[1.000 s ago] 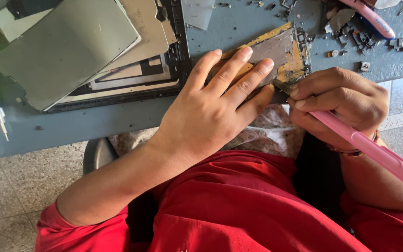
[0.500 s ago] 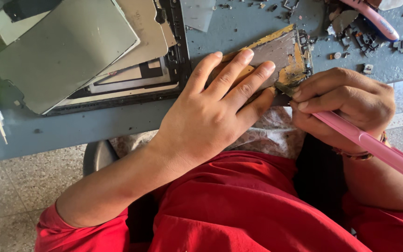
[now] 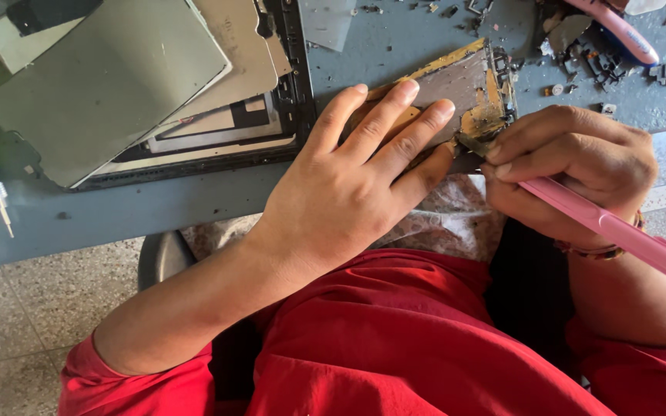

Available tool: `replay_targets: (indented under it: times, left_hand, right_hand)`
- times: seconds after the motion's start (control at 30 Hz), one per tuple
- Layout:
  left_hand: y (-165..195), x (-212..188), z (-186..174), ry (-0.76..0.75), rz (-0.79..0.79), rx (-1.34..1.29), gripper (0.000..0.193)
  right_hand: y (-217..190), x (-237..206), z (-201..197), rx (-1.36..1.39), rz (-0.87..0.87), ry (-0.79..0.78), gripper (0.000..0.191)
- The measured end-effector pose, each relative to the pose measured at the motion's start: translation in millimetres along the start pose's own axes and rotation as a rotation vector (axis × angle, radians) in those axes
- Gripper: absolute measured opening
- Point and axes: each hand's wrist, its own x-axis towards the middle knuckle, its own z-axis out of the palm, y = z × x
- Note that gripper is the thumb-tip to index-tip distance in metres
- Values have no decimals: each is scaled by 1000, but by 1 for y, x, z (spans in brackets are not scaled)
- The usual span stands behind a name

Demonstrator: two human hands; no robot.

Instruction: The person holds a phone midframe on the workbench with their left hand and uses a pink utility knife to scrape old adhesive and residue off its surface, occasionally repositioning the frame and clearing debris with their fingers.

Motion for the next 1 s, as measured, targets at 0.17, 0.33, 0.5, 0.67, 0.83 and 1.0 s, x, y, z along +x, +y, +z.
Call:
replay_targets:
  times: [0.17,0.33,0.5,0.67,0.83,1.0]
  left_hand:
    - [0,0,0,-7,-6,3,24]
    - [0,-1,1,1,-3,-1,24]
    - [0,0,2,-2,-1,18,23]
    - [0,1,1,-25,-4,6,27]
    - [0,0,-1,-53,3,29,30]
    - [0,2,1,-81,-9,40,33]
  right_hand:
    - [-9,4,1,-90,23,-19,23]
    - [-11,10,5,-132,-45,6,25]
    - [0,4,6,129,39,117,17]
    - [-2,0,-7,225,183,111,8]
    - [-13,28,-27,-319,-51,-267,15]
    - [-16,60,-28,-512,-126,-443,33]
